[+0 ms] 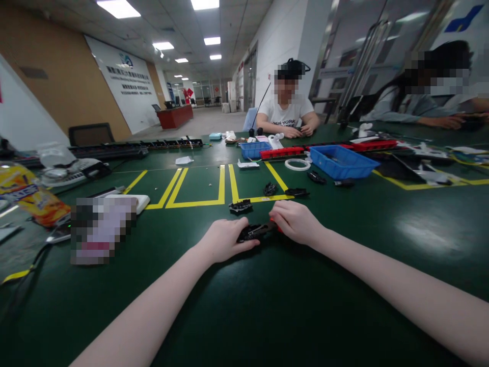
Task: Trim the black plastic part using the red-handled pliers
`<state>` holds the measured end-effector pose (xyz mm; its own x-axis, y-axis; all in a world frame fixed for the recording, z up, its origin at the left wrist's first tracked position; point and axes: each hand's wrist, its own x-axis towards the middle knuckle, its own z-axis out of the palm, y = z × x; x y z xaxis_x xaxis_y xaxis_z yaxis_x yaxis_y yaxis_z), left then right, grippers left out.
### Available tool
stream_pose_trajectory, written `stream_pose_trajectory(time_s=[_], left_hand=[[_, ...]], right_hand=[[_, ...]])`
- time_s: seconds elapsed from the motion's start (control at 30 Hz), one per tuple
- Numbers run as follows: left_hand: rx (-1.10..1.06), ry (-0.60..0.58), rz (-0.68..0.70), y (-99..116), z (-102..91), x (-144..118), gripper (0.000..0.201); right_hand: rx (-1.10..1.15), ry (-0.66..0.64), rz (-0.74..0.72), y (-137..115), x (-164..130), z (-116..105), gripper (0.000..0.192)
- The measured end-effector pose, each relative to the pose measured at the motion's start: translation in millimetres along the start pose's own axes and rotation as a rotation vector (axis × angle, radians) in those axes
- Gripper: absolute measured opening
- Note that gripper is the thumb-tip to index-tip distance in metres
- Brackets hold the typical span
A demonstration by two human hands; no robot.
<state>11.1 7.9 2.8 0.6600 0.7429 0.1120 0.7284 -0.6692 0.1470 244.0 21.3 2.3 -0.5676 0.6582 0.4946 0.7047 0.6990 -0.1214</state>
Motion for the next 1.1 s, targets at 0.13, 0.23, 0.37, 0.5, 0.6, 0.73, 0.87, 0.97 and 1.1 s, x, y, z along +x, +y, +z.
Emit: stream_pose_trajectory(time_s=[0.13, 0.23, 0.37, 0.5, 0.6, 0.73, 0.87, 0.97, 1.1], left_hand=[[0.005, -0.001, 0.015, -0.6, -1.5, 1.0, 0.041], [0.013, -0.007, 0.02, -0.3, -2.0, 1.2, 0.041], [0.016, 0.001, 0.026, -0.9, -1.0, 1.3, 0.042], [0.014, 0.009, 0.034, -1.8, -0.1, 1.4, 0.042], [0.009, 0.007, 0.037, -1.8, 0.0, 1.5, 0.043], [0.003, 0.008, 0.031, -1.4, 0.5, 1.2, 0.043], [0.003, 0.013, 0.025, -1.5, 1.3, 0.3, 0.042], [-0.003, 0.009, 0.017, -1.3, 1.1, 0.0, 0.042], [-0.004, 0.01, 0.013, -0.2, -0.3, -0.2, 0.04]], right_hand=[[0.018, -0.025, -0.014, 4.3, 0.8, 3.5, 0.04], [0.008, -0.057, -0.016, 5.5, 1.1, 3.8, 0.042], [-0.01, -0.068, -0.017, 3.7, 1.8, 2.4, 0.044], [-0.025, -0.072, -0.036, 1.5, 2.4, 2.1, 0.044], [-0.031, -0.074, -0.036, 0.3, 2.6, 2.3, 0.043], [-0.05, -0.076, -0.032, 0.2, 2.9, 2.9, 0.044], [-0.059, -0.082, -0.03, 1.4, 2.9, 3.3, 0.043], [-0.047, -0.068, -0.025, 1.8, 2.9, 3.0, 0.042], [-0.024, -0.038, -0.021, 2.9, 2.8, 2.3, 0.039]])
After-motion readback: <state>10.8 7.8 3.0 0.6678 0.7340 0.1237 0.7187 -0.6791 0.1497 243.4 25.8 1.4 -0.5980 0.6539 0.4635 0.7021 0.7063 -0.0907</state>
